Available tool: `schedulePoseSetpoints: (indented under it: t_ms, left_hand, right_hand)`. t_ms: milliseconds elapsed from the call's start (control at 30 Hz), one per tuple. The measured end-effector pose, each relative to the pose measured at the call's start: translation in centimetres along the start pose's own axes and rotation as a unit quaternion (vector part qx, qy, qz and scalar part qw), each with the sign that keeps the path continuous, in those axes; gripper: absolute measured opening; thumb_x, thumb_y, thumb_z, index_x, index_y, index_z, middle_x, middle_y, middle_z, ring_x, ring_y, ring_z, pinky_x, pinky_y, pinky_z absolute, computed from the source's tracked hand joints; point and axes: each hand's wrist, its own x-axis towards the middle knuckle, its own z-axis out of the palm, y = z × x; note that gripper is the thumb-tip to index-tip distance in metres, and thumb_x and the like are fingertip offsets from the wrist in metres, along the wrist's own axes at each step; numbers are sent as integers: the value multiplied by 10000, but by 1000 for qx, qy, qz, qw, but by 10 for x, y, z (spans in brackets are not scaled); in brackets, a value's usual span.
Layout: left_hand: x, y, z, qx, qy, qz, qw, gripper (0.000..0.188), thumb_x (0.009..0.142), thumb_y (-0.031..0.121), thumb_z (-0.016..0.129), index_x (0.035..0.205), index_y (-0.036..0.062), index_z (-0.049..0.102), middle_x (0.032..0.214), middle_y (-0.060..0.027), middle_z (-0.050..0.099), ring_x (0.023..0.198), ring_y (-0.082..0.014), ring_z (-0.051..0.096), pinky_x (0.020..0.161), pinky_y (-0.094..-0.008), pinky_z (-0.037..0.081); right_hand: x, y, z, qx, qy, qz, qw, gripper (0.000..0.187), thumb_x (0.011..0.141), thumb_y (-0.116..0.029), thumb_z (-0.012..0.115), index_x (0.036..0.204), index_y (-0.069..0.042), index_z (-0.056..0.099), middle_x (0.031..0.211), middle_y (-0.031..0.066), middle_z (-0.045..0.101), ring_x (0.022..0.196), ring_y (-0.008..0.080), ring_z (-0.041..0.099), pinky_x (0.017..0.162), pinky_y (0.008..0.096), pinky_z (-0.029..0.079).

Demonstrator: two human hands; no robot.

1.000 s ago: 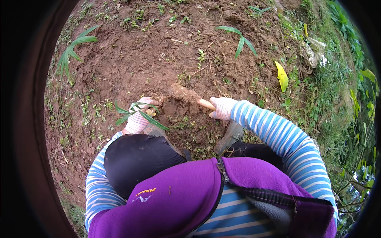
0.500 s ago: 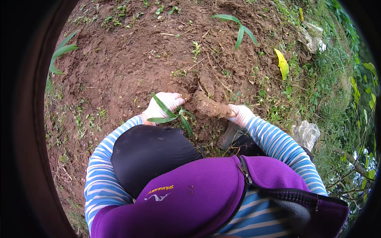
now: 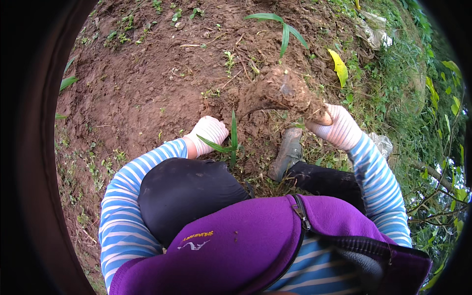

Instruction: The person plants small green seedlings in a garden bed using a hoe. They dig holes, place the seedlings, and cover the roots with soil, repeating the process for multiple plants.

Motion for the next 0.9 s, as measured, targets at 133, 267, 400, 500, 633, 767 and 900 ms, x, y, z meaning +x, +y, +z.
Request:
schedulePoseSetpoints:
  t_ms: [133, 267, 400, 500, 633, 767, 900]
  left_hand:
    - [-2, 2, 6, 1, 43, 20, 999, 186, 771, 206, 637, 875, 54, 662, 719, -112, 653, 700, -313, 670, 595, -416, 525]
    - [-11, 3, 10, -23, 71, 29, 997, 158, 809, 202, 600, 869, 57, 624, 788, -105, 635, 740, -302, 664, 608, -417, 531]
    - [-29, 13, -1, -27, 130, 29, 991, 188, 824, 143, 568, 990, 66, 612, 798, -93, 614, 738, -294, 657, 632, -410, 537]
    - [-43, 15, -21, -73, 113, 36, 990, 399, 826, 114, 562, 1225, 96, 571, 859, -100, 615, 794, -309, 657, 682, -419, 543]
    - [-52, 19, -39, -129, 40, 112, 984, 548, 837, 83, 556, 1376, 152, 491, 904, -93, 618, 845, -329, 655, 705, -427, 543]
    - [-50, 26, -37, -156, 78, 150, 973, 564, 841, 68, 592, 1387, 162, 484, 946, -98, 634, 844, -324, 663, 716, -422, 548]
    - [-56, 32, -23, -279, 88, 91, 952, 451, 902, 64, 627, 1341, 143, 563, 1100, -91, 678, 974, -286, 682, 808, -356, 557]
  right_hand:
    - [16, -25, 4, -255, -21, 67, 964, 199, 856, -250, 671, 1015, -132, 659, 859, 103, 705, 788, 263, 691, 754, 354, 546]
    - [59, 14, 71, -257, -40, 35, 965, 249, 872, -351, 639, 956, -117, 621, 788, 117, 678, 748, 317, 674, 692, 423, 538]
    - [37, 24, 47, 58, -15, 111, 992, 299, 868, -366, 737, 934, -103, 611, 695, -16, 557, 555, 76, 499, 487, 266, 430]
    - [11, -5, 17, 270, 59, -97, 956, 474, 924, -511, 651, 1098, -74, 585, 704, -45, 496, 579, 41, 413, 502, 213, 326]
    - [30, -15, 32, 148, 160, -355, 909, 596, 973, -404, 593, 1456, -112, 401, 936, 13, 541, 760, 101, 493, 658, 227, 420]
    - [73, 28, 92, -82, 61, -407, 908, 632, 995, -233, 582, 1548, -331, 292, 1292, 140, 632, 1128, 266, 653, 942, 330, 526]
    - [88, 30, 75, -465, -146, -105, 867, 746, 975, -135, 498, 1506, -552, 182, 865, 131, 629, 807, 309, 684, 727, 414, 554]
